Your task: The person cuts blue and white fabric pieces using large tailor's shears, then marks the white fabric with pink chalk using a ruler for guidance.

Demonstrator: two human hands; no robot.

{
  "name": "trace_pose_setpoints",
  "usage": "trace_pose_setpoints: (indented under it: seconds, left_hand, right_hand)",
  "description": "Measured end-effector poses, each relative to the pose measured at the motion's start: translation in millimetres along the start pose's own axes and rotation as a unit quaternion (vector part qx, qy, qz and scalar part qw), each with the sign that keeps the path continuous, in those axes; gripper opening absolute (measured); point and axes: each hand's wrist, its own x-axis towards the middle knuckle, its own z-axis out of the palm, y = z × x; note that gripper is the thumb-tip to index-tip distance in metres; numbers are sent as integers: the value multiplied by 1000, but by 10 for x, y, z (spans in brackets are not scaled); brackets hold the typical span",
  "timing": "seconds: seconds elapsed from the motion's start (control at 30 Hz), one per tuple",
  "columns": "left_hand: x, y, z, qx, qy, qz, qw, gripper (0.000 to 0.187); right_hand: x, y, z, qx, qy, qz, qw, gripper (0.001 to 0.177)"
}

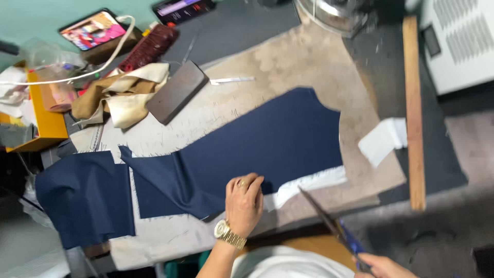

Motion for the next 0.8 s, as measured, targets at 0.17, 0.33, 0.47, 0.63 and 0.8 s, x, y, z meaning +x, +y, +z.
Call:
trace_pose_setpoints:
  seconds: [0.17,0.33,0.47,0.63,0.8]
  left_hand:
    - [33,-188,-59,-9,-67,61,996,34]
    - [151,-510,-110,-31,-126,162,978,37]
    - [147,-687,-88,-15,-153,204,967,38]
    - [140,-715,-48,-36,-190,228,954,39]
    - [139,-713,-40,-26,-179,230,956,35]
  right_hand:
    - [-642,464,865,-296,-102,-254,915,42]
    - [-940,1202,1623,-368,36,-259,893,56]
    - [-961,1199,2259,-347,31,-148,926,29]
    - [-782,1490,2537,-245,-8,-148,958,33]
    - [-758,1357,2870,-247,32,-128,960,36]
